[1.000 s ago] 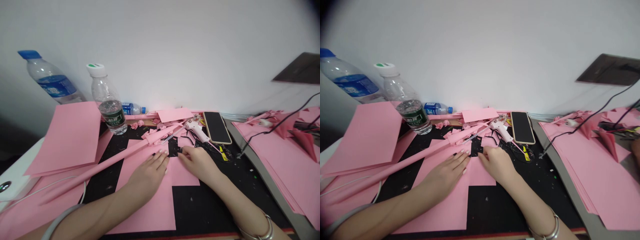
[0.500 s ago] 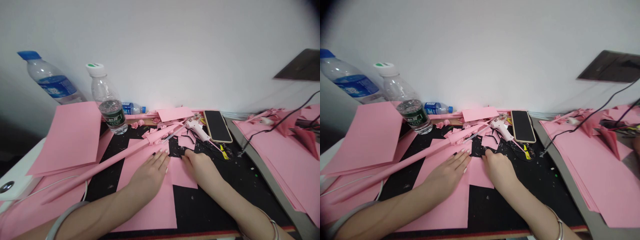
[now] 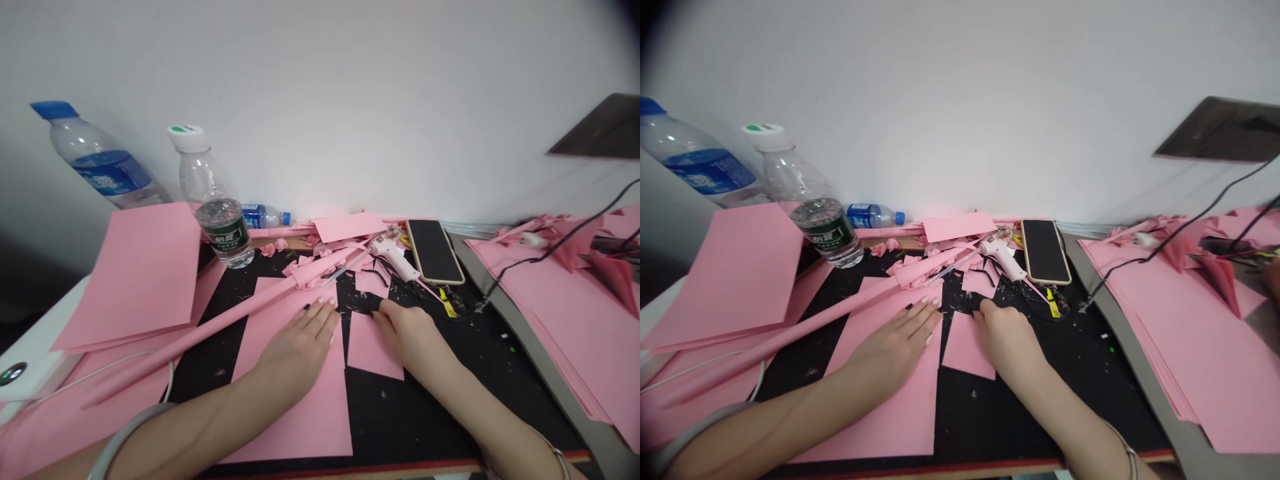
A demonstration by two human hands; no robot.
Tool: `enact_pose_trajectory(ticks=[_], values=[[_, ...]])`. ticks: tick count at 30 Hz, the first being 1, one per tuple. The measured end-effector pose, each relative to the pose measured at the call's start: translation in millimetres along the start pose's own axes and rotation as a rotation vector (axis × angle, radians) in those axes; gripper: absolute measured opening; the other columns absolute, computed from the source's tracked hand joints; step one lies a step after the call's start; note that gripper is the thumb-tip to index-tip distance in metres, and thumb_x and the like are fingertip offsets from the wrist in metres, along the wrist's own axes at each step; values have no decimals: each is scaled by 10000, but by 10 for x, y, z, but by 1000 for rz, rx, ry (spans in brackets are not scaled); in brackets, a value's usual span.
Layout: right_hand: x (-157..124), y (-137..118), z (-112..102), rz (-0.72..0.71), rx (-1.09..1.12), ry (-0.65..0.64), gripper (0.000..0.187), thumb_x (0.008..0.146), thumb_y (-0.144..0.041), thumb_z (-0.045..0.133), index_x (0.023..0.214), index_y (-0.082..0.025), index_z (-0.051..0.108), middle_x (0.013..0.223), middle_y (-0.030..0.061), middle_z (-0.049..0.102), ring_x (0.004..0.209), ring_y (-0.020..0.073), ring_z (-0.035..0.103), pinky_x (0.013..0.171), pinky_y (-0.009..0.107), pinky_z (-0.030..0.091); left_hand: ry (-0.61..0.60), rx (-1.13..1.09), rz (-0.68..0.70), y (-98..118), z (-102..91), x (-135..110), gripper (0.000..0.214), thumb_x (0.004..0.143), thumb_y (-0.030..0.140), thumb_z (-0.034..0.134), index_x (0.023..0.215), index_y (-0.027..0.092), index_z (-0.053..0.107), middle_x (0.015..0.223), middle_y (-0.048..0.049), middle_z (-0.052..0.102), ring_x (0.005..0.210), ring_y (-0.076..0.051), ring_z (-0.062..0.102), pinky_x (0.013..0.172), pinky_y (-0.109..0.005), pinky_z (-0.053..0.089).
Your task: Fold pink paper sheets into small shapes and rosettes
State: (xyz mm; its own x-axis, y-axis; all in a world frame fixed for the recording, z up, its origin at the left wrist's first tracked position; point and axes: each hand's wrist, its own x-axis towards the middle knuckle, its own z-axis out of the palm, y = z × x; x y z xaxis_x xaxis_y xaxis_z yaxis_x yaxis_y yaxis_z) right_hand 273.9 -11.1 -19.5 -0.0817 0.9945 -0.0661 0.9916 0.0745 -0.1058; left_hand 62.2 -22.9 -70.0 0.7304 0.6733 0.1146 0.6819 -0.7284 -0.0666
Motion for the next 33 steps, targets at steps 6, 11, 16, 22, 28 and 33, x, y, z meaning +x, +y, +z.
enact_pose_trajectory(ticks=[6,11,16,22,28,33], values=[[106,181,-73,-23,435,172,308,844,-256,441,566,-194,322,517,-39,356,507,110,382,498,220,264,71,-301,-69,-28,-155,17,413,917,147,305,1301,78,441,1400,-136,396,1316,-242,324,1072,-416,320],[93,53,-99,-132,772,-21,277,906,-285,347,645,-195,364,575,-49,344,515,97,348,472,202,290,234,-706,-338,-109,-419,38,414,958,188,238,1332,156,411,1360,-75,473,1250,-163,440,1032,-350,407],[65,-188,-52,-226,795,-144,184,887,-208,386,712,-186,441,607,-48,417,544,96,393,498,198,308,424,-906,-464,-194,-474,27,375,954,238,298,1278,182,479,1329,-60,513,1240,-186,455,1052,-394,378],[109,-324,-64,-276,629,-148,47,851,-198,480,857,-206,526,570,-62,502,526,103,471,514,203,294,404,-736,-276,-182,-368,14,322,896,183,394,1177,178,550,1183,-61,623,1102,-180,571,958,-356,469],[259,-275,-170,-236,488,4,64,795,-157,528,845,-178,561,531,-67,445,504,104,436,501,210,274,372,-483,-159,-167,-272,-29,313,849,229,521,1156,173,541,1117,-73,636,1023,-219,579,893,-382,483],[407,-411,-101,-198,647,-177,223,727,-124,558,950,-143,563,507,-85,425,468,93,423,456,191,284,293,-490,-101,-169,-293,-21,262,832,256,559,1080,175,583,1010,-67,650,921,-224,579,801,-379,499]])
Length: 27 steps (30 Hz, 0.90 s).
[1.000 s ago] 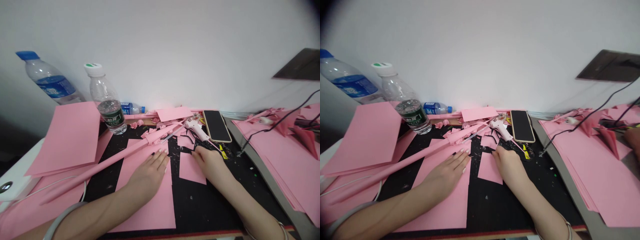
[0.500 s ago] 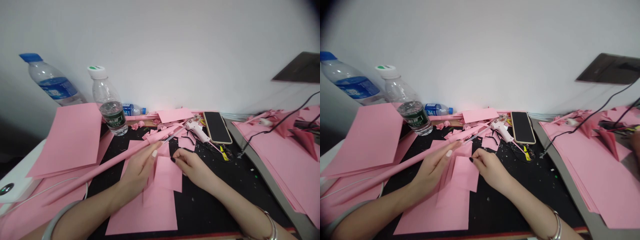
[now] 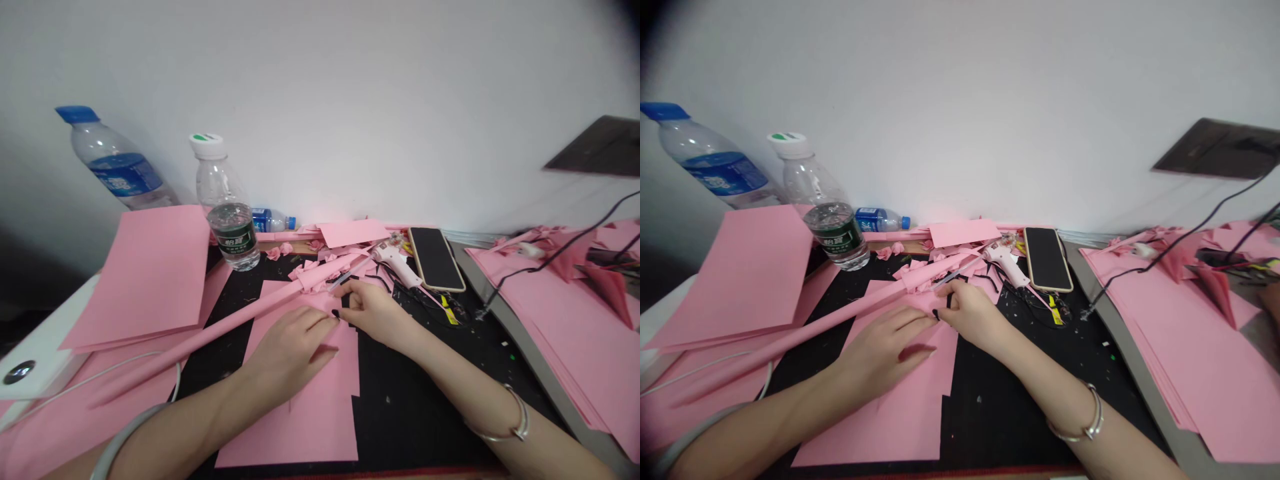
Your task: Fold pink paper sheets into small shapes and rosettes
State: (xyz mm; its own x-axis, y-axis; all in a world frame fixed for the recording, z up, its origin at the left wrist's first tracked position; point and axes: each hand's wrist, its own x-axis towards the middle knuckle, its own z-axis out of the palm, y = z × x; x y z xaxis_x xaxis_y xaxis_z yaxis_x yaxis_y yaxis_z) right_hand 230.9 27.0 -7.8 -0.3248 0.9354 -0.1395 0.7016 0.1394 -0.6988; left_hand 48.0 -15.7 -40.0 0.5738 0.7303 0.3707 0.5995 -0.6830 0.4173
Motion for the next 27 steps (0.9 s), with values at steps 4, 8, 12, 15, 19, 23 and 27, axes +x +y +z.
enact_pose_trajectory(ticks=[4,8,12,15,19,23,27], values=[[109,26,138,-14,-11,-3,369,680,-113,595,1041,-140,520,521,-83,469,498,105,470,469,196,299,-52,-61,-21,-9,-5,22,227,835,245,554,1049,181,599,981,-56,637,924,-216,552,812,-372,482],[165,45,201,-22,-51,40,389,662,-138,619,1037,-134,519,539,-69,489,502,110,476,484,205,308,-62,-81,-21,-8,-6,28,211,842,235,545,1038,189,604,973,-51,632,921,-213,540,813,-368,474],[219,10,192,13,-24,39,293,623,-139,631,904,-146,546,558,-55,510,508,106,475,490,202,322,-46,-83,-14,-9,-10,28,228,832,238,561,1051,186,598,985,-55,634,931,-216,538,822,-372,469],[252,-18,185,12,7,31,132,639,-148,607,748,-165,534,562,-44,522,515,103,477,477,196,318,-46,-86,-7,-13,-10,25,228,832,236,564,1051,183,597,1001,-53,633,948,-213,533,837,-367,462],[262,-34,210,-43,20,58,127,732,-141,510,610,-175,496,535,-47,488,506,89,450,493,190,327,-48,-79,3,-11,-7,20,227,832,235,561,1049,179,596,1016,-57,632,965,-214,530,842,-365,460],[225,-44,193,-61,53,41,169,749,-119,497,589,-172,494,511,-42,509,479,88,483,473,183,349,-25,-83,27,-12,-3,14,257,822,255,572,1071,196,591,1038,-60,631,981,-216,536,850,-374,458],[128,-40,94,-12,188,-11,111,777,-138,493,674,-176,503,437,-63,508,385,89,493,405,172,362,-35,-79,38,-15,-4,6,167,824,263,573,969,206,632,988,-52,630,918,-202,552,800,-356,467]])
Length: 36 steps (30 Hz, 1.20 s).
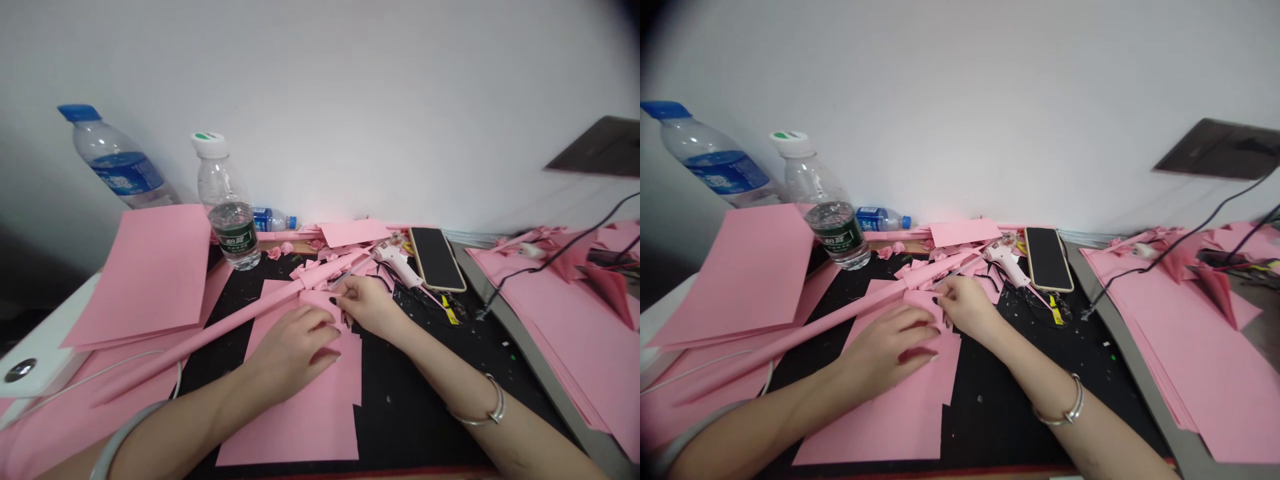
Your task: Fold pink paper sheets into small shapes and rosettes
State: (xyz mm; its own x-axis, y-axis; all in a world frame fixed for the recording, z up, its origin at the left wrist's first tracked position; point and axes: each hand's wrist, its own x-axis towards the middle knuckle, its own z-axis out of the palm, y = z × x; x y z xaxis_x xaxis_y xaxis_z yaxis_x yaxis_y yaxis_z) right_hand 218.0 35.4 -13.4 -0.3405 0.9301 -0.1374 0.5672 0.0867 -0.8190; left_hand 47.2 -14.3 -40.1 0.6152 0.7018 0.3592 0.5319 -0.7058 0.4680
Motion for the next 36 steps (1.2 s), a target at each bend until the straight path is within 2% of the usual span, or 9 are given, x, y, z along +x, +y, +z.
enact_pose_trajectory(ticks=[7,13,15,18,20,24,29,33,36], values=[[-237,93,-264,72,213,-10,135,780,-187,525,680,-182,434,478,-58,535,385,79,488,386,164,361,6,-17,-3,5,-7,0,109,813,259,585,877,181,625,924,-51,640,863,-196,567,780,-349,469],[-269,158,-351,127,196,-162,103,805,-233,515,751,-173,450,548,-42,555,432,85,503,421,180,379,-25,-54,9,19,-4,13,76,818,225,565,855,172,607,906,-54,636,889,-194,568,789,-338,472],[-220,144,-275,56,109,-73,119,797,-252,542,738,-169,479,527,-57,506,440,86,476,420,179,343,-58,-81,25,40,-10,19,78,835,189,533,861,170,603,921,-53,636,910,-187,564,806,-326,469],[-157,130,-168,-146,-67,66,105,807,-188,527,712,-155,559,626,-19,563,579,105,512,543,204,371,-100,-111,80,81,-33,30,158,869,138,457,907,172,607,1003,-55,635,988,-174,546,873,-314,448],[-152,143,-146,-224,-134,86,132,820,-149,500,719,-158,584,672,-10,586,635,113,517,596,212,370,-130,-109,126,109,-57,36,223,883,119,415,985,172,606,1090,-61,618,1063,-172,513,940,-322,411],[-213,196,-173,-275,-178,154,166,834,-153,492,669,-165,507,581,-39,464,534,97,407,515,203,316,-230,-83,238,148,-108,51,288,866,213,483,1136,163,572,1245,-85,541,1191,-230,404,1030,-390,316],[-311,207,-208,-430,-176,191,151,881,-172,437,740,-174,491,613,-38,443,517,89,378,499,200,310,-293,-35,271,158,-143,64,282,856,287,517,1095,164,599,1213,-94,554,1169,-264,399,1021,-438,292],[-370,204,-322,-385,-129,492,129,864,-186,480,737,-182,508,577,-42,418,482,87,361,451,204,281,-248,-51,248,144,-125,57,262,842,280,528,1068,169,602,1179,-96,565,1122,-252,433,990,-419,322],[-378,221,-418,-266,115,654,143,846,-257,544,728,-192,498,553,-50,413,439,76,356,397,193,266,-163,-68,196,122,-115,62,194,818,201,523,991,173,606,1087,-78,598,1041,-227,474,944,-394,364]])
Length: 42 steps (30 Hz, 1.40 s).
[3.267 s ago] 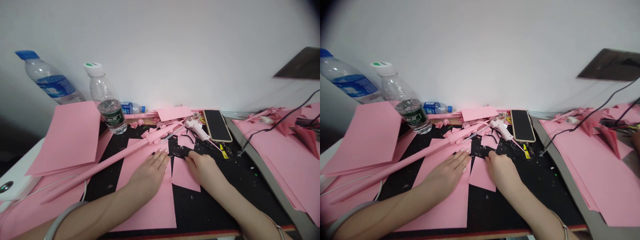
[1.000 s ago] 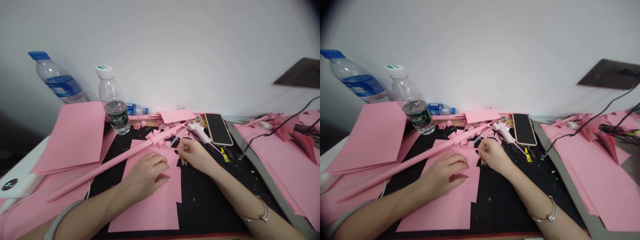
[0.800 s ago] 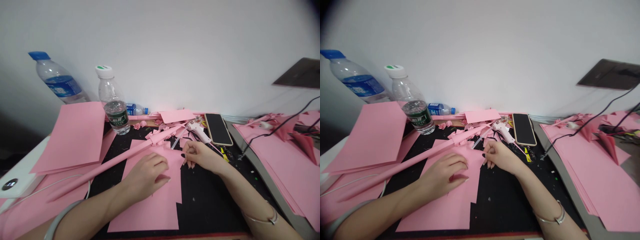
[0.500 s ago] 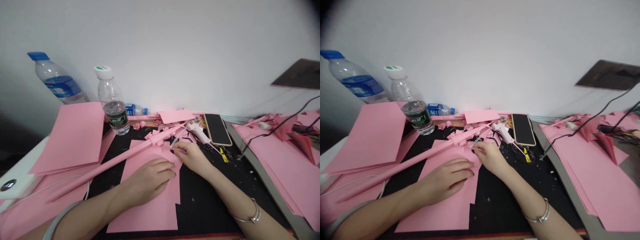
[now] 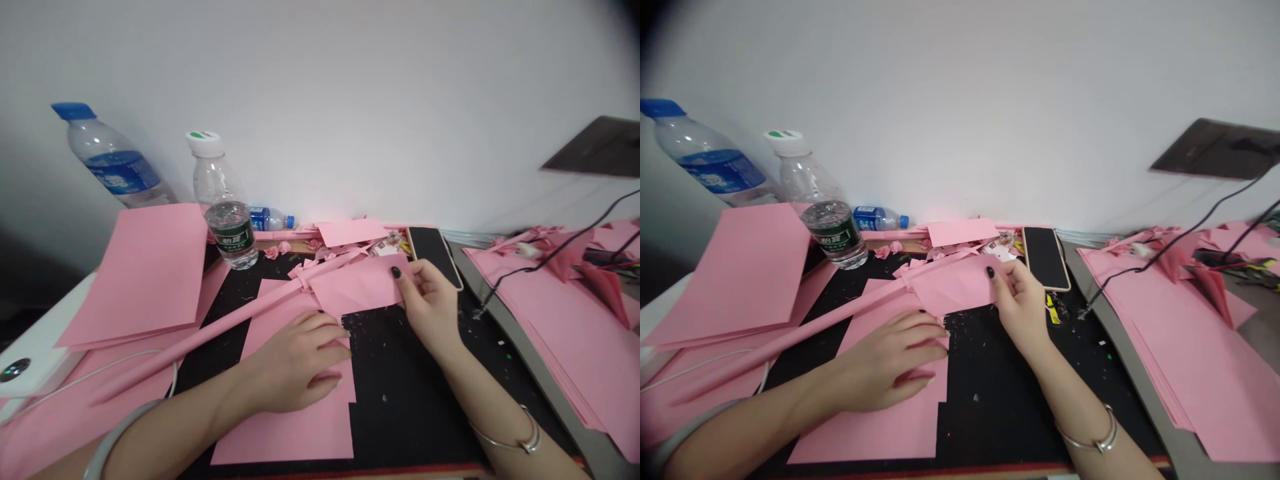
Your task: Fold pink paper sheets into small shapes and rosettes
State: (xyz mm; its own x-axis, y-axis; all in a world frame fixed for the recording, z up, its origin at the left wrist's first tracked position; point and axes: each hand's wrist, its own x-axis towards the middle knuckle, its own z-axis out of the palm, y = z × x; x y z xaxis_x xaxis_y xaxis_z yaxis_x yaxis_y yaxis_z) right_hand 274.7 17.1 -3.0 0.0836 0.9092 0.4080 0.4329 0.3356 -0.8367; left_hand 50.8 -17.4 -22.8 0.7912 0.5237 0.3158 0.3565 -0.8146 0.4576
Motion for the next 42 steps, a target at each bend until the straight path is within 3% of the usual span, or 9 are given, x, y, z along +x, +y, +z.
enact_pose_trajectory(ticks=[5,7,10,14,17,22,25,32,42], values=[[51,38,-6,325,337,-167,205,813,-347,595,761,-196,468,452,-76,448,317,50,348,299,150,247,428,13,0,5,-103,-33,108,760,81,493,689,161,506,676,-35,536,708,-163,469,683,-327,423],[45,32,10,401,398,-285,218,799,-346,608,780,-188,458,428,-79,471,296,47,366,286,135,277,597,87,-5,22,-158,-58,162,754,64,486,637,168,444,640,-19,491,660,-152,437,650,-334,391],[11,-15,18,509,431,-517,216,800,-327,598,825,-180,441,469,-54,551,338,73,493,327,139,394,665,202,-107,13,-183,-69,125,771,87,504,682,165,463,722,-33,526,729,-174,475,689,-364,367],[-50,-90,18,644,346,-773,190,840,-314,513,922,-189,396,595,-11,636,493,145,643,444,221,515,414,273,-218,-65,-93,-31,143,842,122,472,947,164,559,959,-72,600,932,-208,516,799,-368,387],[-77,-99,35,646,174,-856,159,846,-312,472,856,-204,355,575,-33,605,511,163,649,445,231,496,156,281,-302,-94,-11,-1,205,889,148,400,947,166,596,906,-63,604,850,-184,539,724,-312,426],[-75,-17,115,182,-393,-593,293,838,-294,459,621,-202,285,476,-73,371,435,92,460,416,193,259,-67,366,-426,-68,39,26,287,920,191,327,922,160,612,783,-37,564,677,-157,513,578,-273,400],[-86,28,167,15,-651,-493,271,862,-228,417,603,-185,349,509,-36,439,499,104,473,480,225,254,-81,473,-392,-88,84,14,290,925,188,317,972,162,602,779,-32,560,651,-156,503,562,-275,392],[-185,-74,203,-48,-1147,-565,205,882,-217,406,770,-176,573,654,79,662,588,217,637,463,260,218,-19,587,-309,-167,229,-43,301,874,109,382,1120,130,555,864,-66,605,705,-189,561,600,-304,465],[-276,-102,199,-37,-1239,-626,177,875,-162,416,798,-163,575,622,95,667,577,269,664,445,248,282,-57,612,-265,-171,249,-68,350,827,47,411,1152,75,534,876,-91,621,725,-209,576,622,-331,499]])
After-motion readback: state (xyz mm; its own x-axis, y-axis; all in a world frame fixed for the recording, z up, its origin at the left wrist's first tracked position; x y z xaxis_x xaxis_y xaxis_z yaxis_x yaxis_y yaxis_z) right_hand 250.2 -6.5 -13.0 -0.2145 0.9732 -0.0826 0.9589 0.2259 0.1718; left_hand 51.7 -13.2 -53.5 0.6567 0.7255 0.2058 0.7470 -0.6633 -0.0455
